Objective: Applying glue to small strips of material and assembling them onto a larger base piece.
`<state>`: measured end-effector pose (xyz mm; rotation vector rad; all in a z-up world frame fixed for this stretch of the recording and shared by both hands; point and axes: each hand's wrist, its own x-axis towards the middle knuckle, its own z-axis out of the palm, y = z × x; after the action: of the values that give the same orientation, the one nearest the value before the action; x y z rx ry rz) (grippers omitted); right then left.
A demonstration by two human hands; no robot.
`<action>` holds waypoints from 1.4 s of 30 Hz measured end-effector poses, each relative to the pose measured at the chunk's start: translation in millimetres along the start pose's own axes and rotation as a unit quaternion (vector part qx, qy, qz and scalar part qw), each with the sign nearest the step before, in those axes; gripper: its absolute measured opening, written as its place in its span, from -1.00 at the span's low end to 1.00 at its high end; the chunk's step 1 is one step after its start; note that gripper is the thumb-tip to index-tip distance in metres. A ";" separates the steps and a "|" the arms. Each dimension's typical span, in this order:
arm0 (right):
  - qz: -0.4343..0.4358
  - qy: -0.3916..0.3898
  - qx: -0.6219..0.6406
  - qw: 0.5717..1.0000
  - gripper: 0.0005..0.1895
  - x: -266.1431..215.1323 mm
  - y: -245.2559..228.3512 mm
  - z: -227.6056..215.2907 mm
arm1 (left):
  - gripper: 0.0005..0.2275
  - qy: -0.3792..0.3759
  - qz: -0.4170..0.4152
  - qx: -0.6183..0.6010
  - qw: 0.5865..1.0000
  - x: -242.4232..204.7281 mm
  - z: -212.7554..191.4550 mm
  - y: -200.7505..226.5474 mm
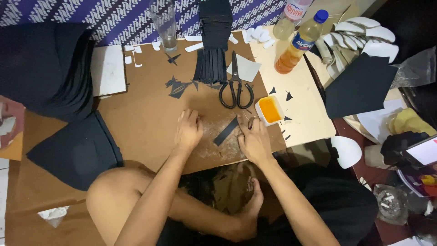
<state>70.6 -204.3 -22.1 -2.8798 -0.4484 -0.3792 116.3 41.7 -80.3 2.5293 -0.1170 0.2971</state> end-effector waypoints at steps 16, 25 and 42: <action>0.014 -0.090 0.134 0.987 -0.53 -14.4 30.2 22.9 | -0.91 -0.010 0.000 -0.003 1.000 3.4 -12.0 10.6; -0.024 -0.148 0.111 0.982 -0.52 -18.4 -12.8 -20.2 | -0.89 -0.030 -0.022 -0.011 0.999 3.8 -13.8 11.8; -0.035 -0.031 -0.047 0.998 -0.66 -5.3 -30.5 -13.1 | -0.93 0.012 0.020 -0.018 1.000 0.2 -7.3 3.2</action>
<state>53.0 -180.4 -6.3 -2.9802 -0.5563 -0.3317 114.7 43.1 -72.6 2.4898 -0.1615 0.3385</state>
